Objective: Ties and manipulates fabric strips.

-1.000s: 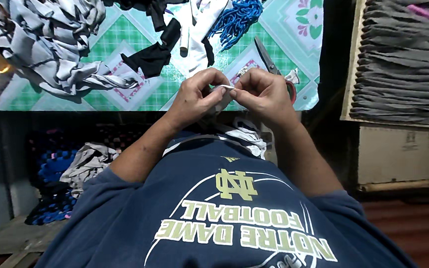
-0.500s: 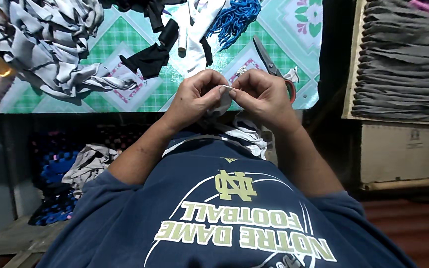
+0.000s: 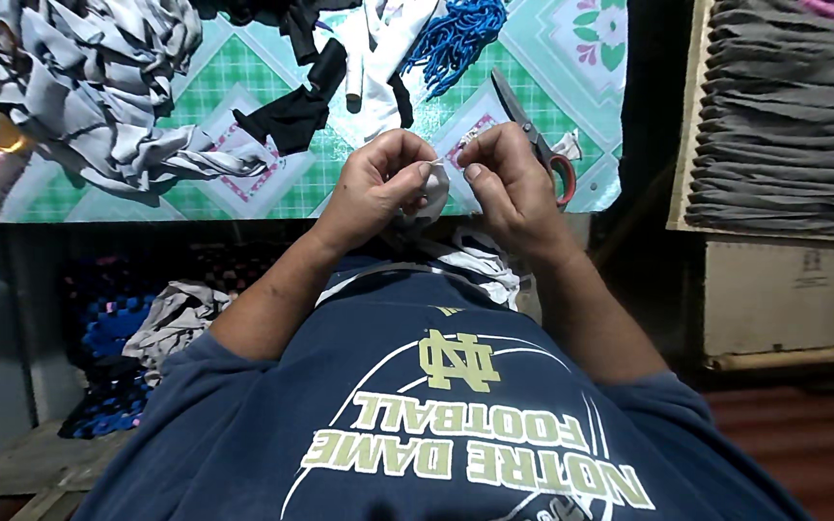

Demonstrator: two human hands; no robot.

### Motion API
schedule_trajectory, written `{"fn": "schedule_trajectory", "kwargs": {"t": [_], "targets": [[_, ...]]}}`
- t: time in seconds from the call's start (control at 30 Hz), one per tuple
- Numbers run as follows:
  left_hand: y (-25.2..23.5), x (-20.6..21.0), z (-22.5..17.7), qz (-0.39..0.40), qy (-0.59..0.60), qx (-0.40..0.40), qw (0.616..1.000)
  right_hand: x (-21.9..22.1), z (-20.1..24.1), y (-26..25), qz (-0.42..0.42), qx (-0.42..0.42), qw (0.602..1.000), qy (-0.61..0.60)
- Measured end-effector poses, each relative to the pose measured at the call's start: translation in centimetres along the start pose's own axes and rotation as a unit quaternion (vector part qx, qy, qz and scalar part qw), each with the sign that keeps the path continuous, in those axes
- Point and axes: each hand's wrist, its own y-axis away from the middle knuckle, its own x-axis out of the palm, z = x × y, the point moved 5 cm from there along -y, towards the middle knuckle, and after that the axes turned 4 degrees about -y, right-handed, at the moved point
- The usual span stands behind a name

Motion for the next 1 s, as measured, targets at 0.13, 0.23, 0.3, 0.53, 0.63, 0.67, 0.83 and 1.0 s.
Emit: {"fn": "schedule_trajectory", "kwargs": {"t": [0.13,0.23,0.3,0.53,0.63,0.67,0.83,1.0], "targets": [[0.0,0.0,0.1,0.01,0.03,0.001,1.0,0.1,0.1,0.0,0.0,-0.045,0.998,0.041],[0.1,0.0,0.1,0.019,0.039,0.011,0.999,-0.2,0.1,-0.1,-0.015,-0.062,0.997,0.042],[0.1,0.0,0.0,0.018,0.041,0.014,0.999,-0.4,0.1,-0.1,-0.026,-0.059,0.998,0.027],[0.1,-0.2,-0.1,-0.002,0.051,-0.001,0.999,0.3,0.4,0.1,-0.018,-0.044,0.999,0.009],[0.1,0.0,0.0,0.002,0.049,-0.007,0.999,0.5,0.5,0.1,-0.029,-0.047,0.998,0.019],[0.1,0.0,0.1,0.002,0.045,-0.007,0.999,0.6,0.5,0.1,-0.033,-0.049,0.998,0.021],[0.3,0.1,0.0,0.026,-0.002,0.039,0.999,0.6,0.6,0.0,-0.041,-0.055,0.997,0.022],[0.5,0.1,-0.5,-0.007,-0.146,0.115,0.983,0.5,0.5,0.1,-0.035,-0.032,0.999,-0.003]]}}
